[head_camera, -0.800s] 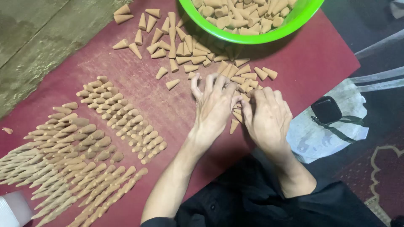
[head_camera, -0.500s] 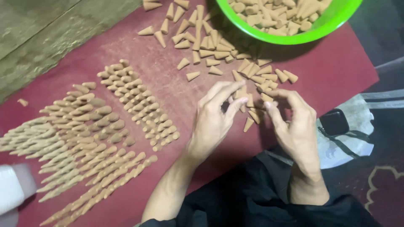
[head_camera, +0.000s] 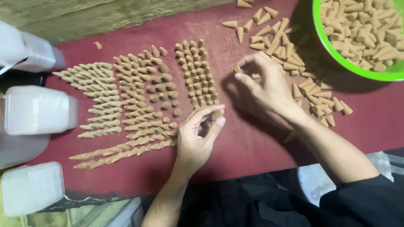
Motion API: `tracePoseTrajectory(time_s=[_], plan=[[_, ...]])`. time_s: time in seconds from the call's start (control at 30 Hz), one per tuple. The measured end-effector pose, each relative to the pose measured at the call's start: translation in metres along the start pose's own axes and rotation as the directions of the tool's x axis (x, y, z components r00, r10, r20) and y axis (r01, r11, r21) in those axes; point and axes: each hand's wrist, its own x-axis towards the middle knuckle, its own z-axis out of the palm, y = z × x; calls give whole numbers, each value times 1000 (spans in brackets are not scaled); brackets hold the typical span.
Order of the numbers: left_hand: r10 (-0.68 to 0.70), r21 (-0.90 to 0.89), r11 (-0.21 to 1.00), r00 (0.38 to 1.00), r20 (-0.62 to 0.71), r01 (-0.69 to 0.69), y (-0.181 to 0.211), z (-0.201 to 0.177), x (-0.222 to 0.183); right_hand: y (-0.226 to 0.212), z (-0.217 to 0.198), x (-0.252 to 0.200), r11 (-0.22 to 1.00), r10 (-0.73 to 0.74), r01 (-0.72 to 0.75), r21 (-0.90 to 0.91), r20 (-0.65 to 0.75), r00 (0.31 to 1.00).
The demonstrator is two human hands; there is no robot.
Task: Arranging incense cones into organized rows on a work surface
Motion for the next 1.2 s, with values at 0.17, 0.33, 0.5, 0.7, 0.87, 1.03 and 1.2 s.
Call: tracePoseTrajectory(time_s=[0.17,0.33,0.5,0.7,0.87,1.03,1.2], plan=[[-22,28,999,984,-175,27,2,-15,-19,25,43,75,997,40,-32,-76,102,994],[-67,110,989,967,-245,97,7,-30,-31,52,71,107,976,96,-75,-203,99,990],[-64,137,986,968,-243,99,5,-30,-38,61,83,106,985,120,-103,-137,120,986],[-15,91,995,972,-235,37,3,-25,-44,71,87,106,987,28,-7,-162,128,991],[59,65,997,950,-306,-41,-1,-21,-46,99,82,94,975,-125,128,-183,27,992],[151,153,983,915,-374,-100,0,-13,-38,-11,43,35,985,-160,159,71,16,987],[294,300,939,850,-437,-170,0,6,-27,-72,22,-27,922,-110,6,387,245,963]])
